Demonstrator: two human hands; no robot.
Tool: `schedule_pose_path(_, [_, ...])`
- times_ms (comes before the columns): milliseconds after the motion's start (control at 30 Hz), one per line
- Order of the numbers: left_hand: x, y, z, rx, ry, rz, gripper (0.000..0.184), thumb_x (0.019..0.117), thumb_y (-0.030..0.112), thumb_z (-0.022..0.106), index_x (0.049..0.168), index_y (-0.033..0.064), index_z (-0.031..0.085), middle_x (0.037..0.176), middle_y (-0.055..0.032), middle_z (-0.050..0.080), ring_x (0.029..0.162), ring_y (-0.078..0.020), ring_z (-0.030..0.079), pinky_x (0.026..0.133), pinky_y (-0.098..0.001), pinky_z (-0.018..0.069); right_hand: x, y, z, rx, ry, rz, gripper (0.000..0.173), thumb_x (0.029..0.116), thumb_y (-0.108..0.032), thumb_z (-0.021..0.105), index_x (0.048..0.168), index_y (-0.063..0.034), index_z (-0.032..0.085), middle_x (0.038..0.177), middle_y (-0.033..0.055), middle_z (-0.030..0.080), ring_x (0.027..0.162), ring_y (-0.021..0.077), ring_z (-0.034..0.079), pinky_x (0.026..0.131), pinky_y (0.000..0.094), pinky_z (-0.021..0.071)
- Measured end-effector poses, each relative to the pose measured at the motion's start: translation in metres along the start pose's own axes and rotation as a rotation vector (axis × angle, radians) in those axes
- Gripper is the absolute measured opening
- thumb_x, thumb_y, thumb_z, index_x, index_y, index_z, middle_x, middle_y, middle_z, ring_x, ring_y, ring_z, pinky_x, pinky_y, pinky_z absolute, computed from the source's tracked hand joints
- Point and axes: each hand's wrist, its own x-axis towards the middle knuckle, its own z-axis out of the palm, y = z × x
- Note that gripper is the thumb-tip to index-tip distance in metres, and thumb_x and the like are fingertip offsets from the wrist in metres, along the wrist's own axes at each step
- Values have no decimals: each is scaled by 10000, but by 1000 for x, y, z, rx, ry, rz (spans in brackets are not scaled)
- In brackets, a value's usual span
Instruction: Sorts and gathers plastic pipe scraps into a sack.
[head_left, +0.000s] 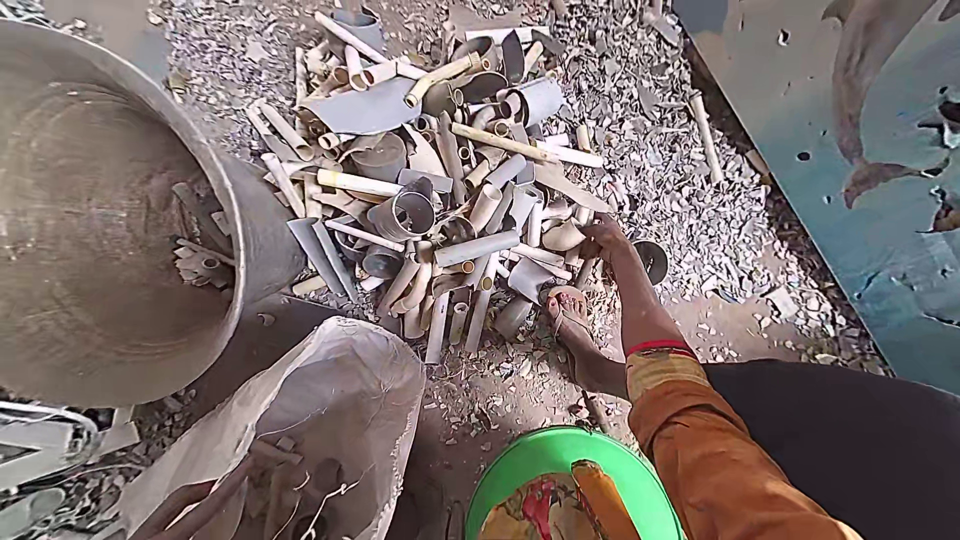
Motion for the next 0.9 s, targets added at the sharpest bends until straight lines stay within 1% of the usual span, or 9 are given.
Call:
schedule_pose_path(100, [-8, 6, 2, 22, 9, -36, 856, 838, -92, 689, 1603, 92, 352, 1482, -409, 392, 1128, -618, 563, 893, -726, 463, -22, -5, 8, -15, 4, -134, 602, 865, -27, 760, 1415, -54, 516, 1111, 213, 650, 854, 274, 648, 742, 472, 561])
schedule_pose_path(233, [-19, 7, 6, 32, 25, -56, 834, 840, -97, 712, 1584, 32, 360, 1492, -374, 408, 1204, -577, 549, 962, -683, 468, -71, 0, 14, -131, 98, -323, 643, 785, -111, 881, 1320, 32, 554, 1112, 254, 661, 955, 349, 670, 843, 558, 559])
schedule_pose_path(333, [-24, 6, 12, 45, 89, -100, 867, 819, -73, 754, 1586, 70, 375, 1522, -319, 409, 1290, -533, 513, 1023, -658, 449, -115, 3, 17, -5, 214, -335, 560, 705, -66, 895, 1184, 54, 628, 1012, 205, 689, 899, 279, 681, 818, 485, 572])
schedule_pose_path(400, [-28, 7, 16, 54, 142, -105, 851, 827, -30, 770, 1581, 74, 388, 1548, -284, 400, 1335, -505, 485, 1059, -639, 434, -143, -3, 27, 230, 283, -255, 493, 811, -24, 820, 1219, 82, 564, 942, 194, 655, 738, 239, 649, 648, 424, 568])
schedule_pose_path(467, [-36, 15, 14, 53, 155, -103, 854, 854, 2, 764, 1596, 62, 346, 1558, -284, 386, 1382, -485, 442, 1101, -620, 398, -169, -12, 41, 421, 272, -148, 545, 950, -89, 710, 1409, 21, 438, 1057, 211, 616, 792, 264, 619, 644, 440, 546])
schedule_pose_path(567, [-43, 10, 18, 2, 227, -102, 851, 857, 19, 773, 1594, 62, 350, 1549, -254, 400, 1320, -449, 512, 1063, -605, 441, -226, -11, 82, 623, 154, -105, 473, 985, -100, 623, 1405, -61, 409, 1069, 157, 591, 844, 245, 625, 669, 438, 552])
schedule_pose_path(767, [-48, 8, 20, -11, 278, -133, 920, 842, 50, 820, 1609, 74, 315, 1608, -211, 332, 1329, -424, 514, 1042, -590, 466, -379, 58, 219, 349, -394, -231, 394, 856, 53, 738, 1198, 117, 553, 921, 176, 676, 747, 188, 669, 682, 367, 593])
schedule_pose_path(833, [-49, 6, 24, -6, 276, -105, 904, 842, 31, 814, 1603, 72, 329, 1592, -227, 343, 1320, -450, 509, 1039, -617, 456, -411, 66, 241, 212, -809, -226, 448, 868, 36, 735, 1286, 83, 581, 1170, 185, 680, 942, 189, 690, 802, 334, 592])
schedule_pose_path(900, [-52, 5, 27, 5, 273, -111, 877, 858, 10, 789, 1603, 74, 331, 1605, -229, 336, 1325, -471, 504, 1045, -649, 439, -403, 67, 243, 53, -862, -369, 515, 860, -20, 762, 1342, 64, 600, 1351, 223, 621, 1145, 233, 650, 970, 363, 542])
